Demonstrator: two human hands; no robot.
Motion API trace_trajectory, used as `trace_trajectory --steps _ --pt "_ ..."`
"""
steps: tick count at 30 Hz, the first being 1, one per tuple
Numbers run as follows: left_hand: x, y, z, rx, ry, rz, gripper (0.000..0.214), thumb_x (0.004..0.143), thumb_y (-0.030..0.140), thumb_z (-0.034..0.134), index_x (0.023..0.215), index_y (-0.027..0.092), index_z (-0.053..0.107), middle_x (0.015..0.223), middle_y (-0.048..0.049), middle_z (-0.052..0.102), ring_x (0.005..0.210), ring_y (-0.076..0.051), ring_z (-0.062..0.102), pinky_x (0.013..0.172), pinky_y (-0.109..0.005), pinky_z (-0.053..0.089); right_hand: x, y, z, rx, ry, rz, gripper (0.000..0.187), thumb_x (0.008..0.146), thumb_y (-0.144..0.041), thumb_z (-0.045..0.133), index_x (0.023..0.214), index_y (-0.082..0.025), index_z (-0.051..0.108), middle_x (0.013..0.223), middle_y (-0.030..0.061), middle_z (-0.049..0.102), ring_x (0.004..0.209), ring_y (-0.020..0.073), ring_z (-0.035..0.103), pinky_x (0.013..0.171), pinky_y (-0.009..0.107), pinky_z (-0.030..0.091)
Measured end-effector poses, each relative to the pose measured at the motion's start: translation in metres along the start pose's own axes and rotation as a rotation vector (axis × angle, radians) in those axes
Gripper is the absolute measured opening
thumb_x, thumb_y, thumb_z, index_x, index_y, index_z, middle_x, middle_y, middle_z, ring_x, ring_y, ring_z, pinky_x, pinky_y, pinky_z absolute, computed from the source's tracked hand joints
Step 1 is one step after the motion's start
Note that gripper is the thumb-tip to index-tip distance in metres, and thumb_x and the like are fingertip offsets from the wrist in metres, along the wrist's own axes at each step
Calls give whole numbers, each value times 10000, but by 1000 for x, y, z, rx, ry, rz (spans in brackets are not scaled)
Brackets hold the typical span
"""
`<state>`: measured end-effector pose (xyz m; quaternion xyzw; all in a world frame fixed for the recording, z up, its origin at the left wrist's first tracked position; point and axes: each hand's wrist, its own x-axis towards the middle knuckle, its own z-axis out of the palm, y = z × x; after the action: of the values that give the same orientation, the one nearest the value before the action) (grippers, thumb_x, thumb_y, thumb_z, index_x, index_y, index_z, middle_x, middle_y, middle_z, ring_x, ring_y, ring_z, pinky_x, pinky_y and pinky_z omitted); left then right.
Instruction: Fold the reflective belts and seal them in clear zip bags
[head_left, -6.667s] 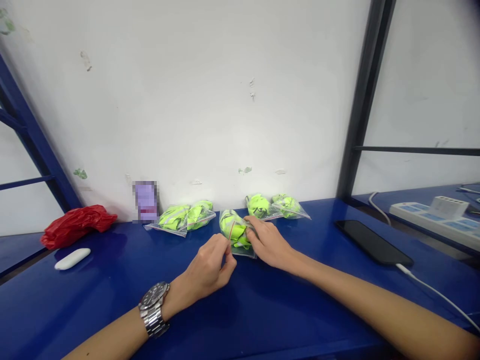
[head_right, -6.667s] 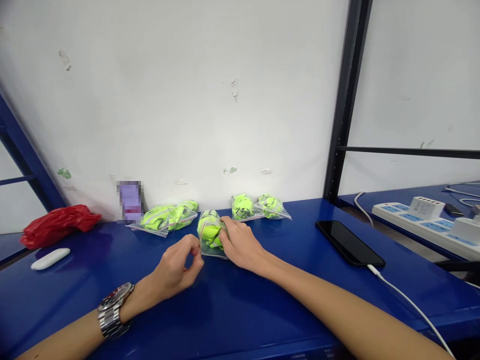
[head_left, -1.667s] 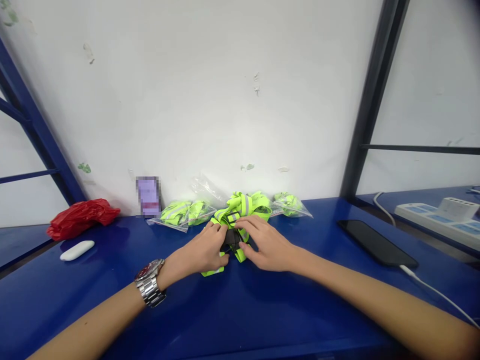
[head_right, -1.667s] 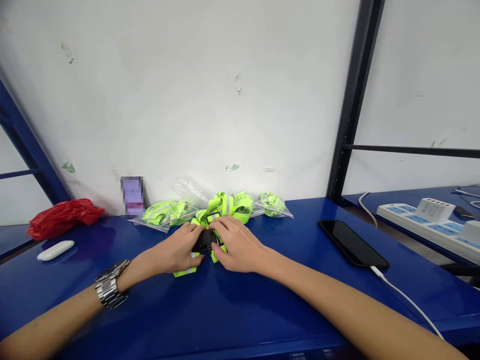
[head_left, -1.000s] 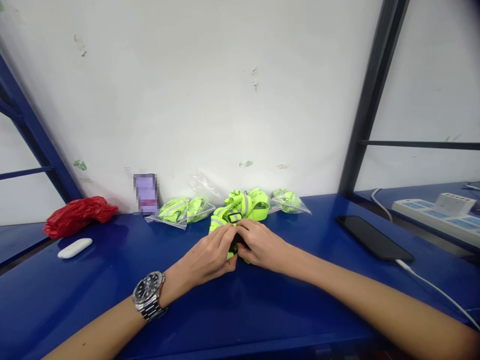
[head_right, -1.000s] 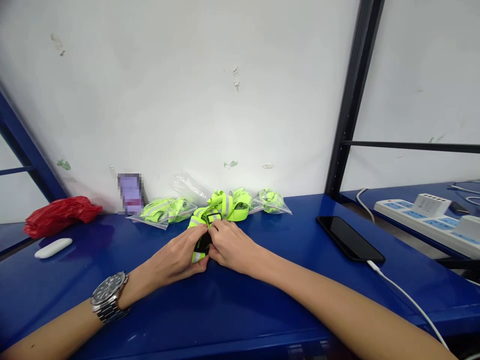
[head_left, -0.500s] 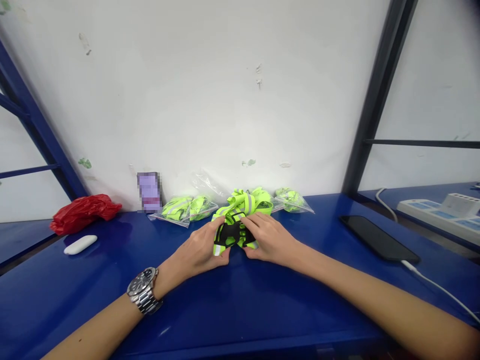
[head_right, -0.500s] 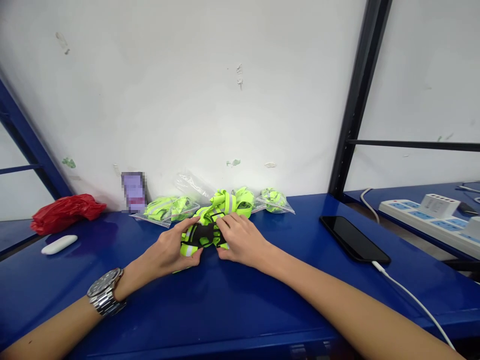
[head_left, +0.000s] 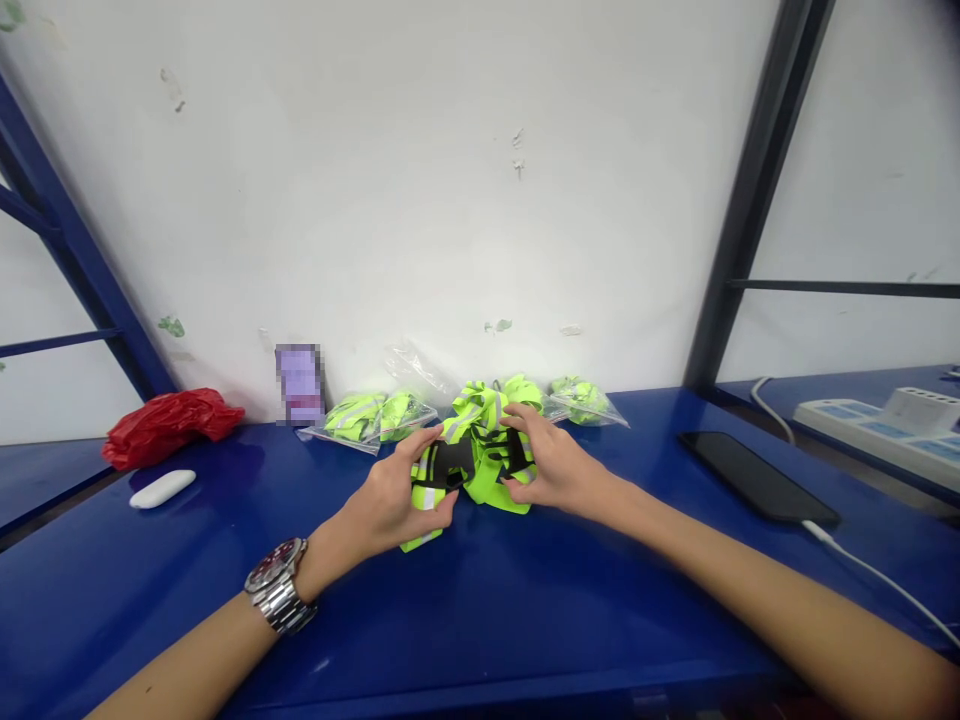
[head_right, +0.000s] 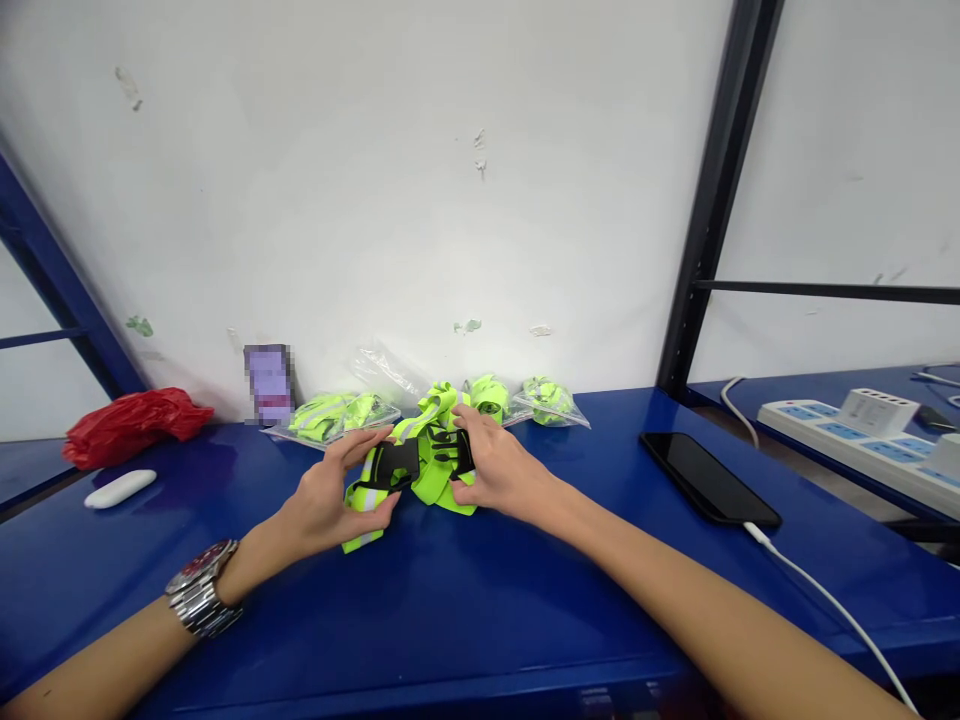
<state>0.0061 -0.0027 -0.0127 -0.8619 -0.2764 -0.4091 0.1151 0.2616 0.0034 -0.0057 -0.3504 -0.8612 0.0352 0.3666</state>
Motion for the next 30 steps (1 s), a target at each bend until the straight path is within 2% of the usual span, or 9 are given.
trace_trajectory --steps 4,8,14,17,19,22,25,28,30 --pt "0 7 2 32 -5 51 798 760 251 663 1417 168 218 1260 -162 588 1123 -252 625 919 -344 561 -2 -2 5 -15 -9 -97 863 679 -181 669 1402 -150 199 1370 224 447 1254 311 488 930 420 496" --pt "-1 7 1 45 -25 87 786 778 245 645 1429 155 213 1259 -167 589 1120 -258 627 924 -353 558 -4 -5 7 -87 -26 -111 907 673 -163 667 1428 -110 168 1321 245 483 1217 337 501 898 450 511" --pt "2 15 -1 98 -125 144 746 824 248 606 1447 143 207 1277 -181 573 1153 -285 601 915 -389 558 -5 -20 5 -286 -99 -184 1068 643 -9 580 1477 -68 -84 1174 224 586 1100 357 563 822 451 525" --pt "3 20 2 87 -140 165 744 847 246 586 1458 136 177 1291 -193 561 1185 -294 576 925 -403 552 -4 -29 7 -254 -83 -175 1112 665 -25 589 1468 -89 -178 1123 190 616 1044 339 606 794 439 534" --pt "4 21 4 87 -140 171 739 858 246 574 1462 139 161 1300 -195 552 1198 -297 565 925 -412 551 -4 -32 8 -221 -57 -172 1123 667 -39 602 1471 -122 -178 1148 180 607 1052 335 611 794 437 535" --pt "7 25 3 111 -144 180 713 872 244 551 1455 112 163 1311 -209 537 1212 -290 552 929 -406 550 -2 -32 10 -211 -34 -201 1075 661 -63 627 1480 -122 -68 1220 204 564 1078 330 598 850 441 511" --pt "13 34 -2 254 -69 239 582 847 200 571 1365 83 335 1299 -240 539 1225 -330 527 947 -471 528 0 -28 8 -192 -42 -127 885 650 -134 659 1416 -86 219 1155 198 590 1032 317 596 824 420 508" --pt "16 49 -6 341 -3 427 342 813 137 583 1149 96 529 1180 -213 620 1134 -327 575 937 -494 519 2 -24 4 -139 -38 -9 625 649 -229 674 1230 -113 474 1056 152 628 963 290 596 793 405 501" --pt "17 57 -6 293 -64 572 237 824 130 548 1057 95 573 1066 -181 662 1042 -285 617 914 -440 537 3 -22 1 -102 -8 10 563 644 -256 680 1171 -122 536 1078 145 634 990 281 588 840 408 480"
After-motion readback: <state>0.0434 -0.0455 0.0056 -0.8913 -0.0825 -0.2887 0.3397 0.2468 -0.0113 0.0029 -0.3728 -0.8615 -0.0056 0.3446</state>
